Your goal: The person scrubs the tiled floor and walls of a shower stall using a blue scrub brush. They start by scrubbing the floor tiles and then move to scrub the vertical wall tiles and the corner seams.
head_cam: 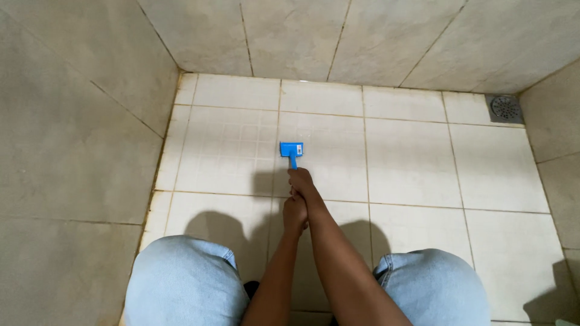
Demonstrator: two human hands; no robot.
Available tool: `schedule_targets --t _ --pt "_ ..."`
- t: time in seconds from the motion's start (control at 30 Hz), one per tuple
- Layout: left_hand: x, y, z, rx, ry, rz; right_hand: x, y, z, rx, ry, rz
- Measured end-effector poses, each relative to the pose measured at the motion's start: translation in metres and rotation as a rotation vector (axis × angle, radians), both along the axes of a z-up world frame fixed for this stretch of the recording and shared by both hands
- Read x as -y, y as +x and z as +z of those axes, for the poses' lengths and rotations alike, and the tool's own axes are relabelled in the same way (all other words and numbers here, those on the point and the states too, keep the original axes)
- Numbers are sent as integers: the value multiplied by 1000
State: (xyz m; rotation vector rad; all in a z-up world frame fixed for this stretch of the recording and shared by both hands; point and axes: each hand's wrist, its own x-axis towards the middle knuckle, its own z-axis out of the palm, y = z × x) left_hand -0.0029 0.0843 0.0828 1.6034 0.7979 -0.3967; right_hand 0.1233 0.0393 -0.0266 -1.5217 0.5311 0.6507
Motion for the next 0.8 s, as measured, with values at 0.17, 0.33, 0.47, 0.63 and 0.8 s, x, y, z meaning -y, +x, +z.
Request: schedule_targets --t 0.17,0.33,0.47,0.63,0.8 --pt "-2 1 13 -43 -36 20 -4 -2 12 10 -9 29" --pt "4 0 24 -69 -87 40 5 -6 19 -12 62 -27" --pt "-5 -3 9 -56 -45 3 -7 -7 20 0 -13 27" --pt "-5 -2 20 -39 -24 15 -8 -2 14 9 -23 15" --pt "4 -1 18 -19 -53 -36 9 -6 15 12 -39 16"
